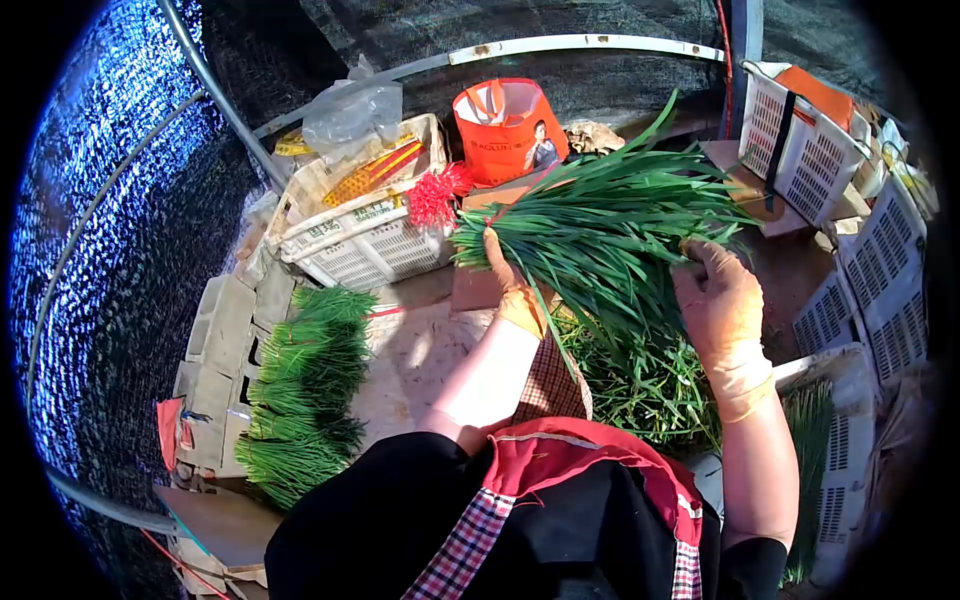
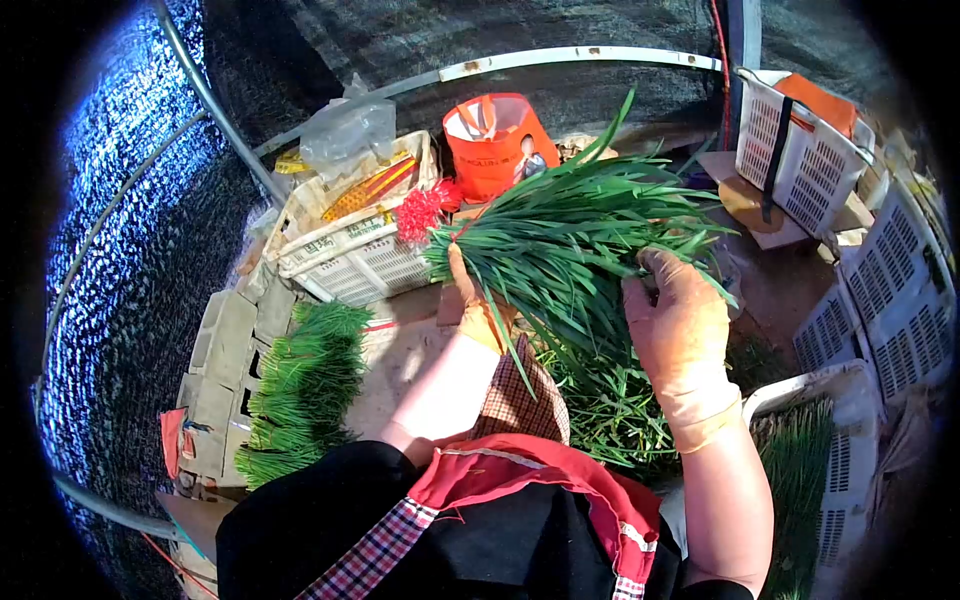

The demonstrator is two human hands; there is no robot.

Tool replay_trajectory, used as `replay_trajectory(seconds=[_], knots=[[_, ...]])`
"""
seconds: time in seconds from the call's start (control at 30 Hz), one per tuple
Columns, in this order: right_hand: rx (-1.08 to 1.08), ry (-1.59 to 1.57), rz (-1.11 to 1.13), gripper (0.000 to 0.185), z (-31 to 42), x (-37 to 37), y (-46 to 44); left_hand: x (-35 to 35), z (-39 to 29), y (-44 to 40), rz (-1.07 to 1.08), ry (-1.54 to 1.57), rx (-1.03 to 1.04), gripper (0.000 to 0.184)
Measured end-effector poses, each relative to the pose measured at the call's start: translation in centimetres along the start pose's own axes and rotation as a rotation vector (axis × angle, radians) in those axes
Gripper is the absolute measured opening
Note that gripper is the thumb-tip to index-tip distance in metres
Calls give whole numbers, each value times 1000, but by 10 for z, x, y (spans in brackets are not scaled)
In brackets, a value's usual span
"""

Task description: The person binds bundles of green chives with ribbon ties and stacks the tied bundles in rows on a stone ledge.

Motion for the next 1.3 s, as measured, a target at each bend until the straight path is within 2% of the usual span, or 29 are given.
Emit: replay_trajectory(seconds=[0.07,0.13,0.23,0.43,0.47,0.53,0.57,0.63,0.73,0.8,0.87,0.9,0.93,1.0,1.03,1.07,1.13,1.2,1.23,1.27,1.3], knots=[[-1,45,30,25,4,-3,1,-2,0,0,50,17,-18,88],[91,63,82,32,6,-6,1,9,3,7,137,39,-57,88],[191,96,107,34,14,-10,-2,9,5,4,128,-34,2,88],[190,197,42,40,-7,5,-7,3,6,-1,203,117,-126,86],[189,198,43,40,-13,8,-8,3,8,-2,203,117,-125,86],[131,95,16,40,-17,11,-11,14,10,4,130,101,-77,73],[171,191,80,36,-17,8,-12,20,11,7,130,101,-78,73],[168,167,94,35,-31,16,-15,25,14,11,68,69,-84,73],[187,150,180,28,-36,22,-13,25,16,13,102,-59,-98,73],[268,-586,190,20,-19,28,0,28,18,9,130,-47,-118,74],[229,-469,384,14,-1,34,27,28,22,-2,-42,-149,44,84],[77,-280,422,12,7,31,34,16,22,-10,88,-56,6,78],[-77,-89,451,11,12,27,38,12,22,-14,94,-59,7,78],[-133,92,414,14,4,23,42,6,23,-21,62,32,-6,82],[-61,-35,490,14,-1,17,42,6,22,-19,93,52,9,82],[-7,-5,529,13,-3,6,41,7,21,-20,89,53,12,82],[-75,102,490,11,-23,-8,47,6,18,-21,117,175,-62,81],[-45,326,520,13,-36,-27,45,5,16,-19,89,158,-51,82],[33,364,655,15,-35,-45,38,6,15,-19,63,138,-43,82],[-90,288,710,16,-39,-60,32,6,14,-19,35,117,-36,83],[240,86,778,17,-24,-76,24,-2,14,-24,17,61,-12,86]])
Point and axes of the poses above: each hand's wrist, its own y-axis away from the middle knuckle, its own x-axis out of the palm, z = x × y, the point moved 1 cm from there along -y, towards the middle knuckle, and after that the axes turned 6 degrees about -z, right-handed, at the moved point
